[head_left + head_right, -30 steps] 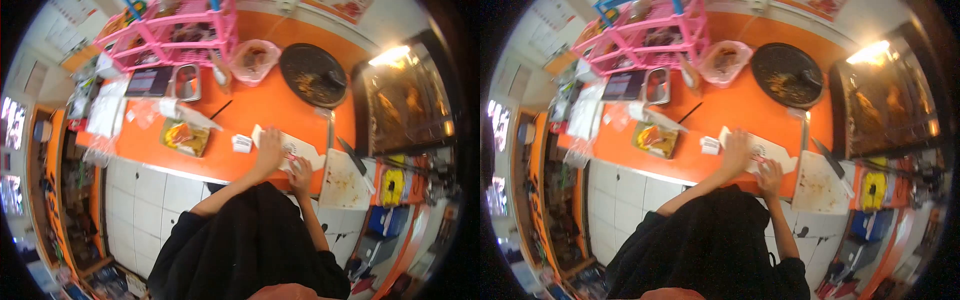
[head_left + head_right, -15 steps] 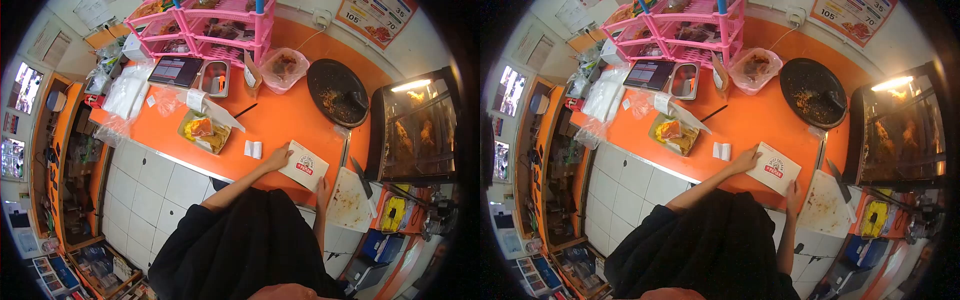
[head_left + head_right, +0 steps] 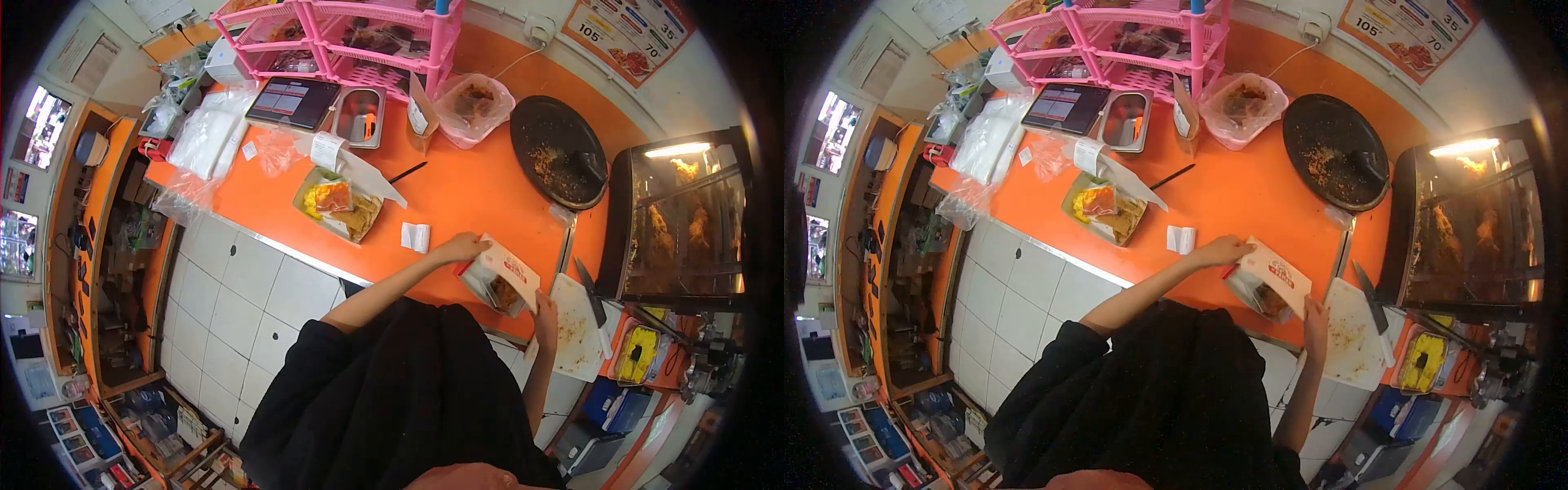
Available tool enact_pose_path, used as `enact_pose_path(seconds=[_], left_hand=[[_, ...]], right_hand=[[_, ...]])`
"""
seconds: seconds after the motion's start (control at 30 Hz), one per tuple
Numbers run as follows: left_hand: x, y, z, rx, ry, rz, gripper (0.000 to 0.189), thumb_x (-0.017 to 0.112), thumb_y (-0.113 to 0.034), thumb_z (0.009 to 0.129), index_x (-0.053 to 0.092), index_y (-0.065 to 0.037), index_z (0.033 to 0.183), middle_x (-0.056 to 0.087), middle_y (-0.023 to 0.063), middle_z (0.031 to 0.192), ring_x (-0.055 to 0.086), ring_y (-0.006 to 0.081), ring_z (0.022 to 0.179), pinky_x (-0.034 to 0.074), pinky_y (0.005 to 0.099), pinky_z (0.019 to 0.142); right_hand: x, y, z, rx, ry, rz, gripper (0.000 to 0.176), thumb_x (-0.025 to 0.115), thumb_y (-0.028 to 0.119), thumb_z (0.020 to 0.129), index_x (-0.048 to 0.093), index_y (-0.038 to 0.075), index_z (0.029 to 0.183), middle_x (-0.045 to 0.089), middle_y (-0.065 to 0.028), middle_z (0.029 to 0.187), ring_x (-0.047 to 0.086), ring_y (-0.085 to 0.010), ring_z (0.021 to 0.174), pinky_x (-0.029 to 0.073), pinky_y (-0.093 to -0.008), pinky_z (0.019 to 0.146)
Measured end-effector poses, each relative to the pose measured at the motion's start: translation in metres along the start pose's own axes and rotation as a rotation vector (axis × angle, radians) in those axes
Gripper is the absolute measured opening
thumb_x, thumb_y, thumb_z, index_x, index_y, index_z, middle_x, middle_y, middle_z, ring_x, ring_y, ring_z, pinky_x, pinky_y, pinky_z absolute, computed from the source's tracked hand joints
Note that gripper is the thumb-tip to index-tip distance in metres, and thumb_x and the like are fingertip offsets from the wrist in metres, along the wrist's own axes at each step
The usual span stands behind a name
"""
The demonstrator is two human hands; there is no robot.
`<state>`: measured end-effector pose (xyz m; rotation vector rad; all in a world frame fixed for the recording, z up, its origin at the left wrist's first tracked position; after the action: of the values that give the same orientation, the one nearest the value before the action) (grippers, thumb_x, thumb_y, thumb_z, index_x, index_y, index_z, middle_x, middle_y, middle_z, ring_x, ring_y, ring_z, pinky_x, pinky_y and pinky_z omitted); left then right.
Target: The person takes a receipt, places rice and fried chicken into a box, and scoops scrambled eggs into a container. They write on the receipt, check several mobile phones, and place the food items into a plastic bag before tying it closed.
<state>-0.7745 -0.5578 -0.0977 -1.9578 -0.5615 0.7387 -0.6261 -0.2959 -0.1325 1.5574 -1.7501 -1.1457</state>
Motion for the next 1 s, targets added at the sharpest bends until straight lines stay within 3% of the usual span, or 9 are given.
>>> enact_pose_path(seconds=[0.13,0.2,0.27,0.33,0.37,0.43,0.53,0.83,1.0], left_hand=[[0.018,-0.015,-0.033,0.093,-0.290,0.840,0.034,0.061,-0.030,0.081,0.065,0.000,0.096,0.054,0.0252,0.100,0.058,0.0321,0.085,0.047,0.0348,0.071],[0.034,0.023,-0.021,0.171,-0.214,0.624,0.041,0.065,-0.024,0.076,0.058,-0.002,0.110,0.048,0.0261,0.110,0.051,0.0357,0.100,0.045,0.0399,0.079],[0.033,0.037,-0.018,0.124,-0.251,0.360,0.058,0.069,-0.024,0.072,0.048,-0.006,0.123,0.043,0.0269,0.117,0.044,0.0392,0.112,0.041,0.0451,0.087],[0.022,0.026,-0.033,-0.049,-0.393,0.042,0.081,0.073,-0.028,0.066,0.035,-0.012,0.135,0.040,0.0273,0.123,0.035,0.0426,0.120,0.036,0.0503,0.093],[0.014,-0.007,-0.037,0.133,-0.365,0.289,0.089,0.075,-0.032,0.063,0.029,-0.012,0.137,0.035,0.0282,0.127,0.034,0.0440,0.121,0.034,0.0527,0.094],[0.008,-0.057,-0.054,0.481,-0.287,0.776,0.107,0.079,-0.039,0.056,0.018,-0.014,0.141,0.027,0.0300,0.134,0.031,0.0469,0.123,0.031,0.0576,0.095],[0.044,-0.053,-0.035,0.579,0.031,0.820,0.126,0.081,-0.055,0.039,0.018,-0.018,0.142,0.013,0.0335,0.140,0.019,0.0486,0.129,0.026,0.0644,0.094],[0.076,-0.044,-0.038,0.428,-0.202,1.108,0.094,0.068,-0.047,0.067,0.017,-0.023,0.143,0.008,0.0337,0.141,0.013,0.0479,0.132,0.017,0.0734,0.090],[0.085,-0.036,-0.035,0.413,-0.255,1.027,0.069,0.055,-0.038,0.081,0.018,-0.039,0.140,0.003,0.0283,0.145,0.006,0.0432,0.135,0.011,0.0771,0.087]], right_hand=[[0.034,0.016,-0.019,-0.134,-0.175,-0.426,0.039,0.040,0.031,0.095,0.058,-0.003,0.097,0.060,-0.0113,0.086,0.057,-0.0119,0.076,0.045,-0.0252,0.066],[0.033,0.000,-0.006,-0.368,-0.393,-0.566,0.042,0.037,0.032,0.096,0.055,-0.005,0.100,0.059,-0.0138,0.086,0.058,-0.0153,0.082,0.046,-0.0245,0.069],[0.042,0.008,-0.014,-0.346,-0.304,-0.212,0.039,0.041,0.031,0.095,0.054,-0.003,0.106,0.059,-0.0139,0.092,0.058,-0.0179,0.088,0.047,-0.0256,0.073],[0.049,0.021,-0.053,-0.194,-0.521,0.029,0.034,0.046,0.028,0.093,0.050,-0.001,0.112,0.058,-0.0129,0.100,0.057,-0.0200,0.094,0.047,-0.0286,0.080],[0.049,0.023,-0.062,-0.125,-0.622,0.150,0.034,0.049,0.026,0.092,0.048,0.000,0.115,0.057,-0.0125,0.104,0.057,-0.0210,0.097,0.047,-0.0301,0.083],[0.055,-0.039,-0.044,-0.033,-0.307,0.634,0.034,0.054,0.021,0.090,0.044,0.003,0.118,0.055,-0.0104,0.110,0.055,-0.0214,0.099,0.046,-0.0326,0.087],[0.086,-0.032,-0.049,0.037,-0.027,0.976,0.033,0.056,0.014,0.089,0.045,0.004,0.118,0.054,-0.0083,0.112,0.055,-0.0204,0.101,0.046,-0.0336,0.090],[0.102,0.001,-0.038,-0.166,-0.002,0.790,0.039,0.056,0.005,0.087,0.044,0.001,0.123,0.052,-0.0111,0.121,0.052,-0.0203,0.109,0.044,-0.0334,0.093],[0.071,0.021,-0.033,-0.320,-0.134,0.419,0.036,0.058,-0.006,0.081,0.049,-0.006,0.116,0.056,-0.0143,0.114,0.056,-0.0185,0.103,0.045,-0.0315,0.091]])
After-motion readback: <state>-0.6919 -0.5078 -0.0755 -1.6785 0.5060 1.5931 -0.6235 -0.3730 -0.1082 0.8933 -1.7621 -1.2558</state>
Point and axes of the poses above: each hand's wrist, its own z-axis towards the middle knuckle, its own x-axis out of the palm, y = z × x, the point moved 7 cm from there along z, towards the middle knuckle
